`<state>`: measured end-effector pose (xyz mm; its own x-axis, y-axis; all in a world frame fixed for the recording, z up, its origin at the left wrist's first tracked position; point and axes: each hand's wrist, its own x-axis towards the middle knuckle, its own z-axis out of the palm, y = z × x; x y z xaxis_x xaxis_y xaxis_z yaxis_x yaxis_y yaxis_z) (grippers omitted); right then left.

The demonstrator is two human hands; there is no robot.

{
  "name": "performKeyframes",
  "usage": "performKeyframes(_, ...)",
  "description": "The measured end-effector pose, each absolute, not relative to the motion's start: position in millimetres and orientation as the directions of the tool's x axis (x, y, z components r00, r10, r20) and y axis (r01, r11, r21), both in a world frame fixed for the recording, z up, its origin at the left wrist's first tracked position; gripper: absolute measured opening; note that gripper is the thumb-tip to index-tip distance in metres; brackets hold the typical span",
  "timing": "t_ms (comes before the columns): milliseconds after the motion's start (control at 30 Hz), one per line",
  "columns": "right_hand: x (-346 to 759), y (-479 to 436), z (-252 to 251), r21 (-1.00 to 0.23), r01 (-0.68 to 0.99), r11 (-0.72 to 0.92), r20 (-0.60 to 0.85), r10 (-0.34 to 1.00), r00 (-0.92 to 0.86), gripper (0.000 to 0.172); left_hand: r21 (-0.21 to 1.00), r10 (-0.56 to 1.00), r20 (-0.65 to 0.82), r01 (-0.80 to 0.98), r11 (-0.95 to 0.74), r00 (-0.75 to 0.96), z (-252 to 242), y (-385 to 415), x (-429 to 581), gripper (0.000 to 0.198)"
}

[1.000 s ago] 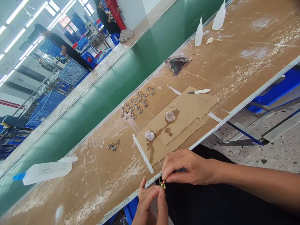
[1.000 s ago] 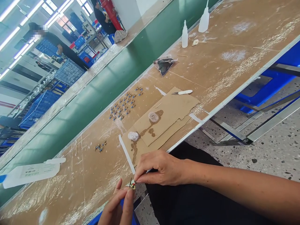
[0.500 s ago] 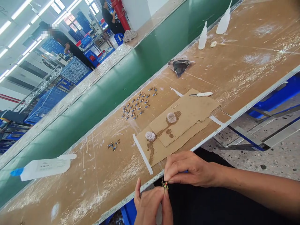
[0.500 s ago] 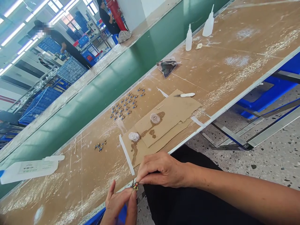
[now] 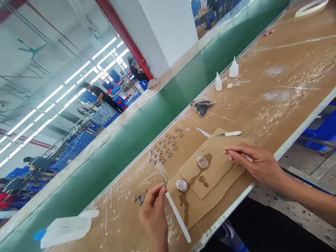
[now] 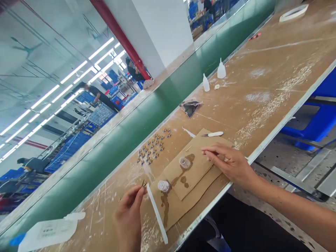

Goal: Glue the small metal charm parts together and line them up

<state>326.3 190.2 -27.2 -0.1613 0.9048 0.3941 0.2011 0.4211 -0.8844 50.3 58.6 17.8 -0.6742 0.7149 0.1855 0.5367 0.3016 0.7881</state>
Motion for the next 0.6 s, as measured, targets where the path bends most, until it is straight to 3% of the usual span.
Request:
performKeyframes(167,325,203,-47,-0.858,0.288,0.426,0.393,0.904,-0.168,0.037,0.812,0.829,0.103,0.528,0.25,-0.55,28,153,32,0.025)
performKeyframes(300,323,203,-53,-0.821,0.298,0.487,0.46,0.873,-0.16,0.031,0.727,0.903,0.03,0.63,0.274,-0.428,27,212,34,0.015)
performKeyframes(600,318,207,-69,-0.788,0.341,0.513,0.504,0.855,-0.123,0.025,0.545,0.938,-0.144,0.766,0.341,-0.315,15,269,47,0.026)
